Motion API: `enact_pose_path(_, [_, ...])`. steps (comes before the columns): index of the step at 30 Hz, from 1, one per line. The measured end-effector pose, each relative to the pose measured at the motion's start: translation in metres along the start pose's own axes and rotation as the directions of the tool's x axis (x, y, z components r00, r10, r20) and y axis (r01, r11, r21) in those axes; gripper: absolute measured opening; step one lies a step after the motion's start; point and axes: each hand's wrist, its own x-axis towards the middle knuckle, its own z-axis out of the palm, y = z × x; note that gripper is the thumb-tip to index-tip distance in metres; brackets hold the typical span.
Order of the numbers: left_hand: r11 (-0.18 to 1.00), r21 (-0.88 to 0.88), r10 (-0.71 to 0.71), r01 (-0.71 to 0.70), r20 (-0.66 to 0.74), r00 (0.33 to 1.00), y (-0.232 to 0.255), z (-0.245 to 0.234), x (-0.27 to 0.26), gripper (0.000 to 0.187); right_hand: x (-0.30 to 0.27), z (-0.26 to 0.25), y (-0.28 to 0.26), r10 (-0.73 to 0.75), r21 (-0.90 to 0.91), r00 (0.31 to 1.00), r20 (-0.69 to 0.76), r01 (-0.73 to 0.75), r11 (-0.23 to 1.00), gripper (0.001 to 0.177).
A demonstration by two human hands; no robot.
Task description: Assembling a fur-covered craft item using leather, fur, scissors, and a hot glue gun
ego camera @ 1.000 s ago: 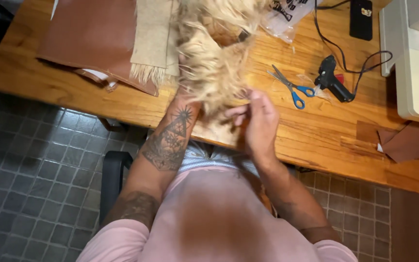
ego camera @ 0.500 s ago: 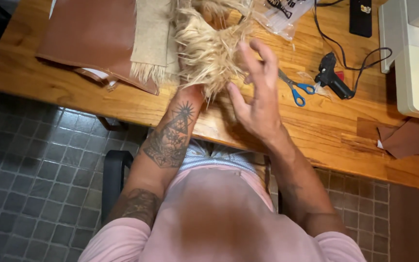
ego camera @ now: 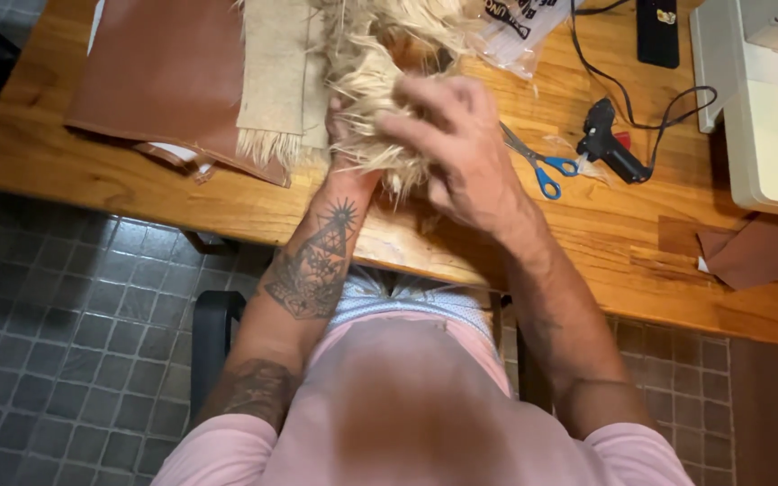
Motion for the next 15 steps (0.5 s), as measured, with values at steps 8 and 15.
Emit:
enact_pose_path(8, [0.999,-0.034,-0.006,0.007,0.018,1.000,0.004,-0.004,-0.008,0.041,-0.027,0.005,0.025,0.256,-0.132,0.930,-0.263,-0.297,0.946,0.018])
enact_pose_path(15, [0.998,-0.065,-0.006,0.007,0.020,1.000,0.004,-0.009,-0.018,0.042,-0.011,0.014,-0.025,0.093,0.118,0.996,-0.013,-0.090,0.989,0.064])
